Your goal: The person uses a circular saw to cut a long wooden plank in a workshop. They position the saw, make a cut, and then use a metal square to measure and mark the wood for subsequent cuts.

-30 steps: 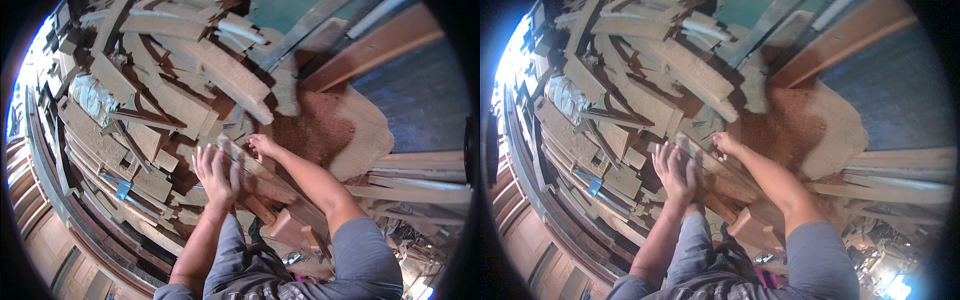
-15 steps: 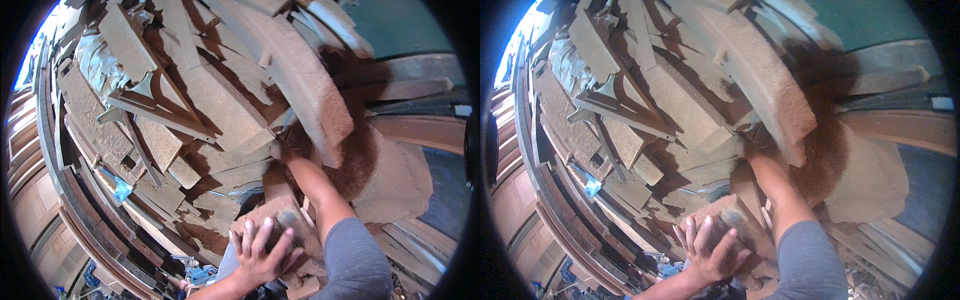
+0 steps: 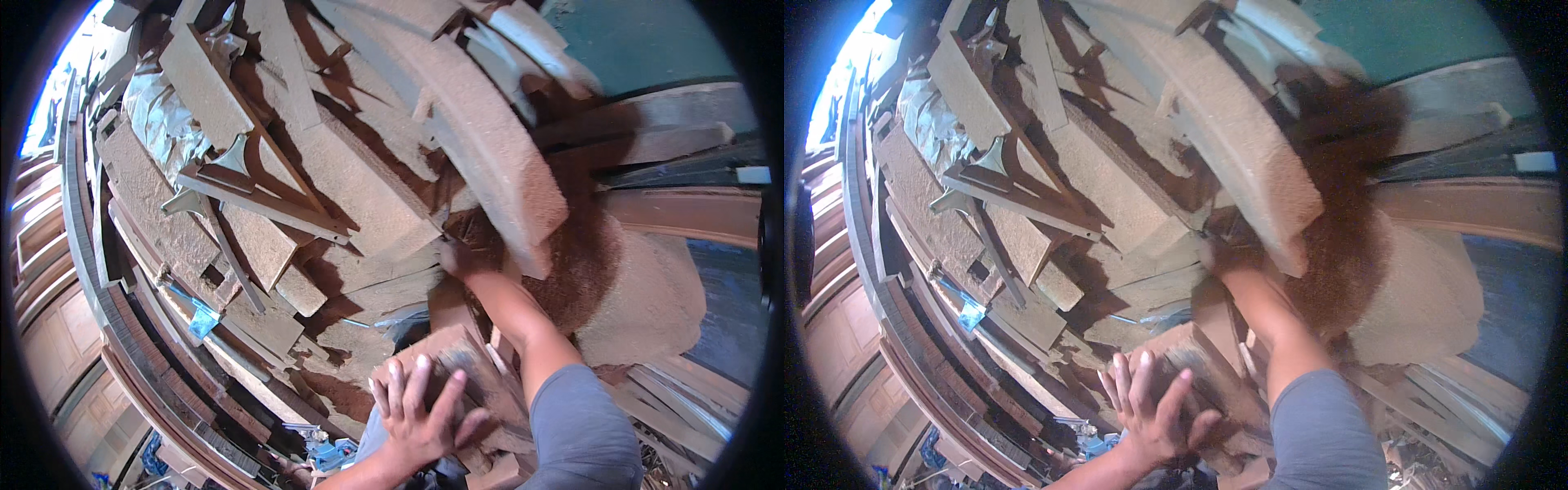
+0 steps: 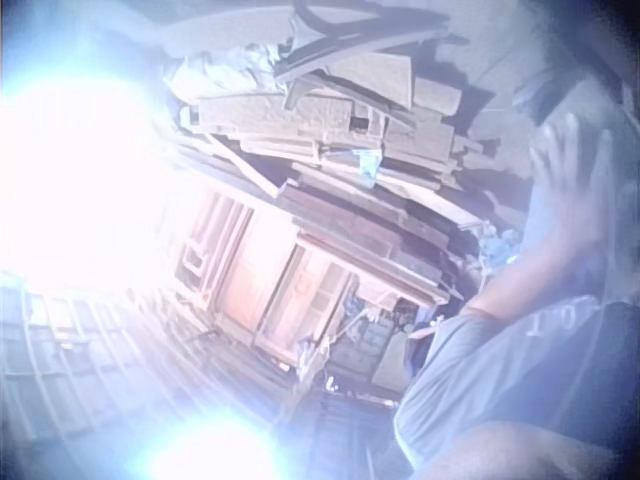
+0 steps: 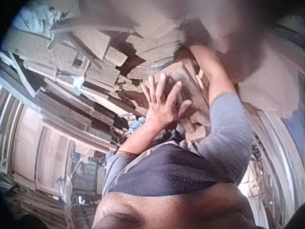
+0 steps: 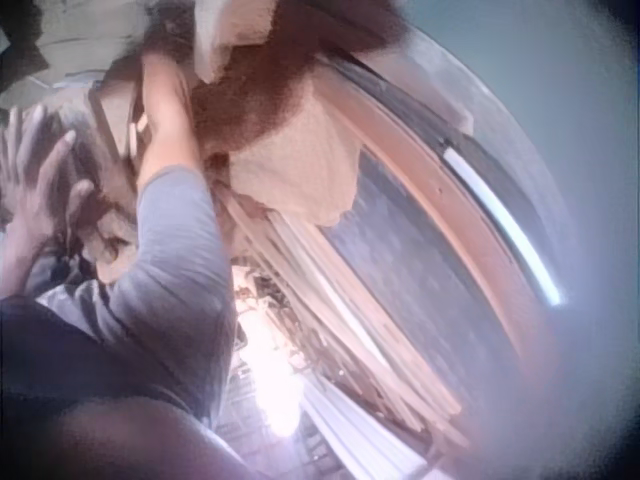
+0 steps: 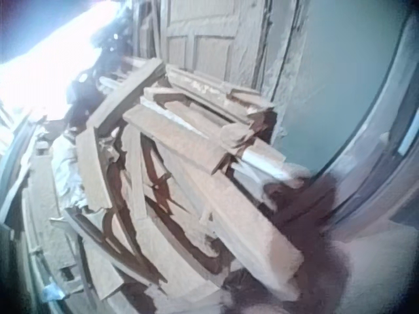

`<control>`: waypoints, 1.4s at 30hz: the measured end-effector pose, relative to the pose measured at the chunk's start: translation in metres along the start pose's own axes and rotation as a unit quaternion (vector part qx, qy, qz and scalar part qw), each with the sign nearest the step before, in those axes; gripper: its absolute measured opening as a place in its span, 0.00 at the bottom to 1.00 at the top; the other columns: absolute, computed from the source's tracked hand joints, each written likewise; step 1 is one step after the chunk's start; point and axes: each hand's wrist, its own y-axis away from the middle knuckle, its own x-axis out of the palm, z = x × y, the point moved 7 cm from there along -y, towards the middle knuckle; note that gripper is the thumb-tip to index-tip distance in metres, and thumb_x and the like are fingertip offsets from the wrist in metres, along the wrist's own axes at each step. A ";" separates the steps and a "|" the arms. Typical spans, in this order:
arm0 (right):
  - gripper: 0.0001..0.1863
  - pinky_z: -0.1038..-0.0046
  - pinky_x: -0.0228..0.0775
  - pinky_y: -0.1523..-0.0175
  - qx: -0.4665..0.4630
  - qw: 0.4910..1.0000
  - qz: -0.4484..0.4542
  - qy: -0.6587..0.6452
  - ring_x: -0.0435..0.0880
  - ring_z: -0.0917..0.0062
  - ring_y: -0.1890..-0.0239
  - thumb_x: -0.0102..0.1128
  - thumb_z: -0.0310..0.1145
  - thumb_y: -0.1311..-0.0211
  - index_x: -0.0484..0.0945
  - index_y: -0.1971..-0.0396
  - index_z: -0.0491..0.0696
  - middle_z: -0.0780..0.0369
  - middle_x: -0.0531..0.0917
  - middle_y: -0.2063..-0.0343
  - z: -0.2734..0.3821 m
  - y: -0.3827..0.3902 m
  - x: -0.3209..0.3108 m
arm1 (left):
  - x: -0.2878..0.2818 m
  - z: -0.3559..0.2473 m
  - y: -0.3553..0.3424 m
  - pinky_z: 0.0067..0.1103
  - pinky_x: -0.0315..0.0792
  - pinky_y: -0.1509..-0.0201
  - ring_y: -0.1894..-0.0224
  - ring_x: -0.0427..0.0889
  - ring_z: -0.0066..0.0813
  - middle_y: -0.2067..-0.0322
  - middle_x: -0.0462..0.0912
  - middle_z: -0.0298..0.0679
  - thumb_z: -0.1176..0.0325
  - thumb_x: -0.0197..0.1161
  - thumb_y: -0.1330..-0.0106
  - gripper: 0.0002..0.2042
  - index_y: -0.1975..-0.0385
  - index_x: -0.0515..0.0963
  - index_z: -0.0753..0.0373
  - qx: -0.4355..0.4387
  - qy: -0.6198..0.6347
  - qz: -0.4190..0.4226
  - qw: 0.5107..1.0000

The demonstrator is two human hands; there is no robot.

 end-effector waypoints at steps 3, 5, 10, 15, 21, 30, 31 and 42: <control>0.26 0.54 0.75 0.36 0.116 0.986 -0.013 -0.120 0.83 0.50 0.41 0.55 0.50 0.25 0.82 0.42 0.44 0.45 0.83 0.43 0.038 0.034 -0.062 | -0.004 -0.002 -0.006 0.59 0.41 0.20 0.23 0.56 0.73 0.28 0.64 0.62 0.44 0.69 0.33 0.30 0.36 0.78 0.55 -0.012 0.013 -0.020 1.000; 0.24 0.54 0.78 0.42 0.071 0.985 0.038 -0.152 0.85 0.48 0.48 0.61 0.52 0.28 0.86 0.49 0.47 0.47 0.87 0.53 0.077 0.069 -0.130 | -0.007 -0.004 -0.008 0.59 0.43 0.20 0.23 0.56 0.71 0.28 0.65 0.60 0.48 0.70 0.33 0.29 0.36 0.77 0.55 -0.023 0.023 -0.039 0.999; 0.22 0.54 0.80 0.48 -0.004 0.985 0.126 -0.116 0.88 0.50 0.56 0.61 0.55 0.29 0.90 0.56 0.51 0.50 0.90 0.62 0.169 0.175 -0.303 | -0.012 -0.011 -0.007 0.58 0.49 0.22 0.24 0.61 0.66 0.30 0.69 0.57 0.48 0.68 0.31 0.24 0.40 0.81 0.56 -0.017 0.002 -0.090 0.996; 0.17 0.57 0.81 0.53 -0.044 0.981 0.108 -0.156 0.91 0.57 0.60 0.62 0.48 0.27 0.90 0.54 0.51 0.55 0.91 0.63 0.232 0.283 -0.430 | -0.022 -0.026 -0.007 0.57 0.44 0.19 0.22 0.57 0.65 0.30 0.69 0.56 0.51 0.68 0.30 0.24 0.40 0.79 0.59 0.032 0.007 -0.144 0.989; 0.16 0.65 0.82 0.50 -0.084 0.943 -0.187 -0.263 0.93 0.64 0.59 0.64 0.45 0.27 0.89 0.48 0.52 0.56 0.92 0.60 0.304 0.488 -0.490 | -0.050 -0.090 0.052 0.48 0.48 0.18 0.21 0.57 0.55 0.26 0.64 0.56 0.67 0.65 0.27 0.30 0.28 0.65 0.70 0.114 0.214 -0.078 0.967; 0.45 0.57 0.59 0.20 0.129 0.922 -0.345 -0.120 0.69 0.49 0.26 0.66 0.53 0.29 0.60 0.24 0.39 0.45 0.64 0.24 0.361 0.749 -0.307 | -0.090 -0.233 0.275 0.28 0.75 0.65 0.73 0.81 0.32 0.74 0.86 0.41 0.60 0.54 0.18 0.19 0.64 0.82 0.71 -0.023 0.356 0.180 0.917; 0.47 0.57 0.60 0.21 0.107 0.904 -0.369 -0.187 0.69 0.49 0.27 0.65 0.55 0.29 0.59 0.24 0.38 0.43 0.65 0.26 0.370 0.775 -0.293 | -0.101 -0.258 0.300 0.28 0.75 0.64 0.72 0.82 0.32 0.72 0.87 0.43 0.61 0.54 0.18 0.19 0.65 0.83 0.71 0.083 0.245 0.178 0.949; 0.19 0.69 0.75 0.54 -0.020 0.555 -0.599 -0.577 0.81 0.78 0.64 0.44 0.45 0.14 0.74 0.50 0.42 0.63 0.78 0.64 0.431 1.061 -0.225 | -0.070 -0.468 0.499 0.40 0.77 0.55 0.66 0.85 0.48 0.70 0.86 0.46 0.39 0.65 0.37 0.28 0.68 0.84 0.65 0.616 0.240 0.487 0.570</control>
